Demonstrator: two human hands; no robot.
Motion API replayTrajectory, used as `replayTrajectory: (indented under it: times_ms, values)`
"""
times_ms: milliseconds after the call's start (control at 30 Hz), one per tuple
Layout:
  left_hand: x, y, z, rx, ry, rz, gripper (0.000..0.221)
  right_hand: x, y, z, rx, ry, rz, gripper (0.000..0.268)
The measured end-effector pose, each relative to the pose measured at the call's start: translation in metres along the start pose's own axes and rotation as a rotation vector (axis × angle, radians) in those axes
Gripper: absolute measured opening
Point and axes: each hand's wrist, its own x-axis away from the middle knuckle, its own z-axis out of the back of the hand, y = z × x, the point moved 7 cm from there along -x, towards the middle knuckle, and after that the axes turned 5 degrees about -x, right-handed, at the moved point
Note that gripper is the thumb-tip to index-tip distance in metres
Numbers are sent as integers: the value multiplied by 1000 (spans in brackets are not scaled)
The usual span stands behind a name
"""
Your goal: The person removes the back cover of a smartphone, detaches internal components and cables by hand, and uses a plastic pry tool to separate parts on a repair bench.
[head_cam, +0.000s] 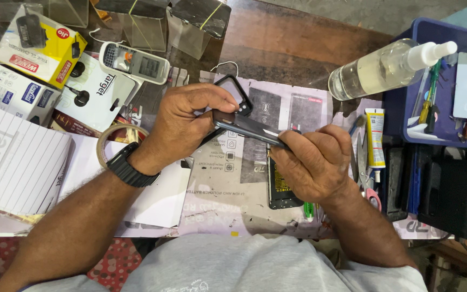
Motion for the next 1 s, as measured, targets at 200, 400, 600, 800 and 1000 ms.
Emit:
replayTrajectory:
  times_ms: [200,400,600,800,1000]
  values:
    - [-1,5,2,-79,19,-34,32,-1,7,0,-94,-21,-97,13]
    - [9,22,-1,246,-151,2,52,23,37,-22,-723,-42,-663,7]
    - [13,22,-10,286,-204,84,88,47,33,-52,-1159,-81,-908,13]
    - [8,19,-7,430,-187,69,88,58,25,-68,-1346,-88,-979,14]
    - [9,12,-6,395,-169,71,98,62,20,-75,-1494,-67,-1051,15]
